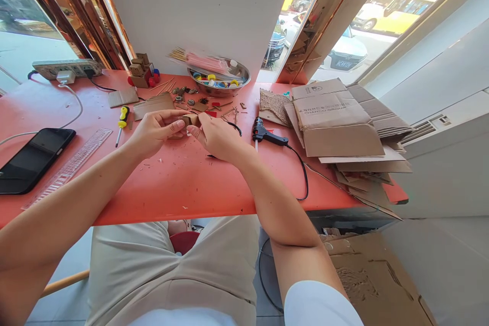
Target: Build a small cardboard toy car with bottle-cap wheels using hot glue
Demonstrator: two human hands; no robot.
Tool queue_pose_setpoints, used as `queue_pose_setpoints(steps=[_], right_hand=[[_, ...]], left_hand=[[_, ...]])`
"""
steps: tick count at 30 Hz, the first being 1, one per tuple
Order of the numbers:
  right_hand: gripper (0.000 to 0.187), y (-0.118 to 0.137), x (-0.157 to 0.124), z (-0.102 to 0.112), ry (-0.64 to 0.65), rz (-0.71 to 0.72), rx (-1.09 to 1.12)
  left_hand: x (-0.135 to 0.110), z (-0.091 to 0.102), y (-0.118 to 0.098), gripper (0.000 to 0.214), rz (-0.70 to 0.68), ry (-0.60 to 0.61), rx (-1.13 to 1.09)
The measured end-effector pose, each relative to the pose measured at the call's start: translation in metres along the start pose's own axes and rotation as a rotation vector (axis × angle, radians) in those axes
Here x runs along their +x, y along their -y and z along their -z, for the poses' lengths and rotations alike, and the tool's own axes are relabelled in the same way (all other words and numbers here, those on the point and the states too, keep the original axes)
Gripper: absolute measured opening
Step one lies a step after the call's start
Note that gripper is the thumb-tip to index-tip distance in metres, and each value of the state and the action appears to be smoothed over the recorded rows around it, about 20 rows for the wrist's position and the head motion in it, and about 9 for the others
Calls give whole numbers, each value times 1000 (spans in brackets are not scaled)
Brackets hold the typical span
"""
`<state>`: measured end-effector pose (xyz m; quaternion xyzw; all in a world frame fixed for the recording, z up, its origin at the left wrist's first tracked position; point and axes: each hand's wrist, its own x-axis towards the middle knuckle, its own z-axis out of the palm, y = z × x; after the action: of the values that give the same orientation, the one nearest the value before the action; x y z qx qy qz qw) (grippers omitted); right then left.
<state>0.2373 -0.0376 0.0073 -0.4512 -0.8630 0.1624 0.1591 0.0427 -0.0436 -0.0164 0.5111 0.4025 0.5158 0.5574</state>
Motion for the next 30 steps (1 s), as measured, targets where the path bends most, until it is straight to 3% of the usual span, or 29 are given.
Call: queue_pose_setpoints(steps=[5, 8, 13, 18, 30], right_hand=[[41, 2, -2, 3, -29, 8, -113], [46, -2, -2, 2, -115, 30, -87], [59, -9, -3, 0, -277, 175, 63], [50, -14, 0, -3, -308, 335, 131], [45, -9, 1, -14, -469, 255, 193]], left_hand=[[0, 2, 1, 54, 43, 54, -89], [1, 3, 2, 46, 60, 88, -117], [-1, 2, -2, 41, 113, 160, -179], [-2, 0, -4, 30, 169, 161, -215], [-3, -4, -5, 47, 148, 212, -278]])
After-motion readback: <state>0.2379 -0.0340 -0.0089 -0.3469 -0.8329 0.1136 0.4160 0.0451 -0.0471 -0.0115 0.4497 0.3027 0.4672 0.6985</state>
